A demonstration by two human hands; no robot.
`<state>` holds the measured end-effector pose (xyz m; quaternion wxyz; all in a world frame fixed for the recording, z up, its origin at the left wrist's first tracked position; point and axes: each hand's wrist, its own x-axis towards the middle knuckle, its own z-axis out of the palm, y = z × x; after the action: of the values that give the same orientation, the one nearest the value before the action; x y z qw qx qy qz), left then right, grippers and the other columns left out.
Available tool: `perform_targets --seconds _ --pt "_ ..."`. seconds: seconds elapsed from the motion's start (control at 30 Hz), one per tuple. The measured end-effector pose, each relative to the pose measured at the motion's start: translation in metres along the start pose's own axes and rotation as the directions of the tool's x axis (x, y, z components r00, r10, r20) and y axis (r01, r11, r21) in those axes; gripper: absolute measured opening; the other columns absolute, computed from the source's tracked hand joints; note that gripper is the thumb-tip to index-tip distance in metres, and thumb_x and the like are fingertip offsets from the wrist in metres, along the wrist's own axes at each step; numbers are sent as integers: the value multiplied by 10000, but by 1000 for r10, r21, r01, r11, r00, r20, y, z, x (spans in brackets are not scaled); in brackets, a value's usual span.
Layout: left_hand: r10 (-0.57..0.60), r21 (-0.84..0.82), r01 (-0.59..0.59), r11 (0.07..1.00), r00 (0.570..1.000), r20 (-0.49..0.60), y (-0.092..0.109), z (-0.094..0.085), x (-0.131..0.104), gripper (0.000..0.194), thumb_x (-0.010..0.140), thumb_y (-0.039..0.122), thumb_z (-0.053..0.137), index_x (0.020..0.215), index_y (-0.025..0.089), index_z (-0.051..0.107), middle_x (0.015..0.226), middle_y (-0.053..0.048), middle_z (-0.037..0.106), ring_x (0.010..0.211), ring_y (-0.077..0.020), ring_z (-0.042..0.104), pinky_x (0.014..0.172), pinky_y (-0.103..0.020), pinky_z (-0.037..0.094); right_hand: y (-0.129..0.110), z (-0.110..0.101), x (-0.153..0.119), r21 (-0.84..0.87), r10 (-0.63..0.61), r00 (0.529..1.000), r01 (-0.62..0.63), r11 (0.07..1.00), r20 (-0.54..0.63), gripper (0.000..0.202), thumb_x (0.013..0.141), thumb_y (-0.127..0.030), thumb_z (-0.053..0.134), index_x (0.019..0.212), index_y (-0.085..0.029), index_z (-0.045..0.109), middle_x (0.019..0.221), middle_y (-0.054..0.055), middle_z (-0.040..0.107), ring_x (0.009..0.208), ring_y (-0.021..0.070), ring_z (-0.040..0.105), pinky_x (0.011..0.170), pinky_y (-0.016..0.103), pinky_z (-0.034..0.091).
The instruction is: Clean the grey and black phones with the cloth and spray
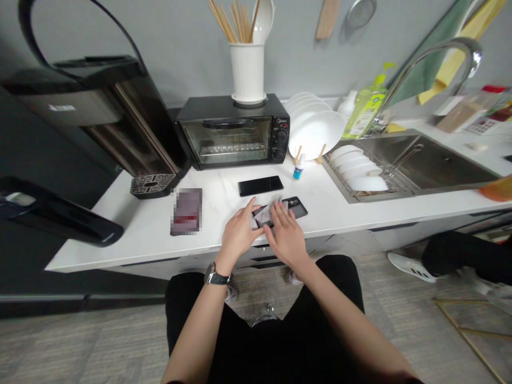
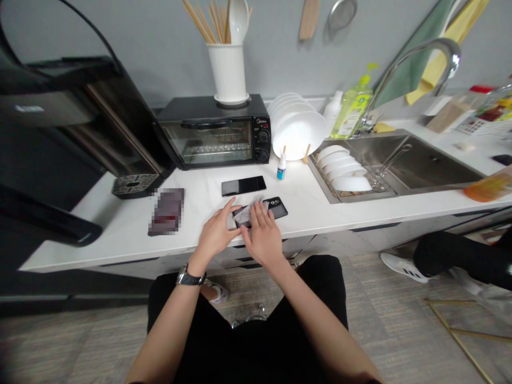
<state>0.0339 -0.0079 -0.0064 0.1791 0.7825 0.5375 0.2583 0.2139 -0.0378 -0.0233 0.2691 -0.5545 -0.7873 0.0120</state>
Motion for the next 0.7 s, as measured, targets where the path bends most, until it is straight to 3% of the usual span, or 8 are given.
perform_targets --seconds 0.07,0.13,0.23,0.33,0.43,0.57,0.63,0.7 --pt "8 -1 -8 1000 1000 17 -2 0 -1 907 905 208 764 1660 284 268 1521 -68 637 1380 -287 609 1153 -444 509 -18 5 -3 57 -89 996 87 995 31 589 1084 -369 433 1570 -42 494 1653 197 454 1567 315 420 1284 534 367" --pt "14 -1 -14 1000 1000 21 -3 -1 -2 888 901 202 766 1650 270 293 1514 -83 636 1375 -283 613 1160 -439 502 -15 0 -5 105 -195 977 186 977 85 539 1094 -344 417 1568 -109 516 1616 137 528 1536 265 473 1282 494 384" --pt "14 -7 -14 1000 1000 0 -1 -2 -2 911 882 323 826 1636 285 315 1494 -67 651 1370 -292 613 1166 -456 495 28 -17 -10 54 -215 972 211 976 97 509 1104 -358 433 1571 -175 522 1602 102 551 1520 259 497 1276 517 387" --pt "14 1 -14 1000 1000 -16 3 -2 -1 952 845 409 870 1623 288 335 1480 -61 661 1351 -307 623 1158 -477 499 65 -26 -17 -70 -68 998 68 995 3 560 1099 -397 458 1606 -158 468 1658 127 469 1543 318 458 1263 572 386" --pt "20 9 -20 1000 1000 -24 4 -1 0 945 846 407 870 1620 279 342 1484 -68 659 1346 -311 629 1160 -483 495 51 -15 -21 -93 17 997 -24 995 -78 641 1081 -464 491 1604 -96 455 1667 172 447 1564 368 413 1263 595 374" --pt "24 -19 -24 1000 1000 -4 0 -2 -2 891 891 325 822 1628 285 324 1495 -69 654 1355 -286 631 1160 -452 496 6 -2 -16 3 -162 986 162 987 38 682 1070 -525 494 1586 -78 477 1655 169 473 1576 328 401 1290 531 355" --pt "24 -24 -24 999 1000 -3 -2 -3 -3 904 884 335 830 1629 287 321 1491 -73 657 1349 -285 635 1155 -449 499 11 -7 -11 24 -229 968 228 973 105 663 1079 -525 477 1601 -117 465 1656 139 479 1571 304 413 1301 533 333" --pt "18 -13 -18 1000 1000 -21 -1 -3 -3 931 860 376 856 1625 286 331 1483 -77 662 1344 -299 637 1152 -459 499 35 -18 -8 -15 -191 976 193 981 106 654 1076 -522 488 1615 -152 452 1669 131 458 1572 314 410 1302 581 305"
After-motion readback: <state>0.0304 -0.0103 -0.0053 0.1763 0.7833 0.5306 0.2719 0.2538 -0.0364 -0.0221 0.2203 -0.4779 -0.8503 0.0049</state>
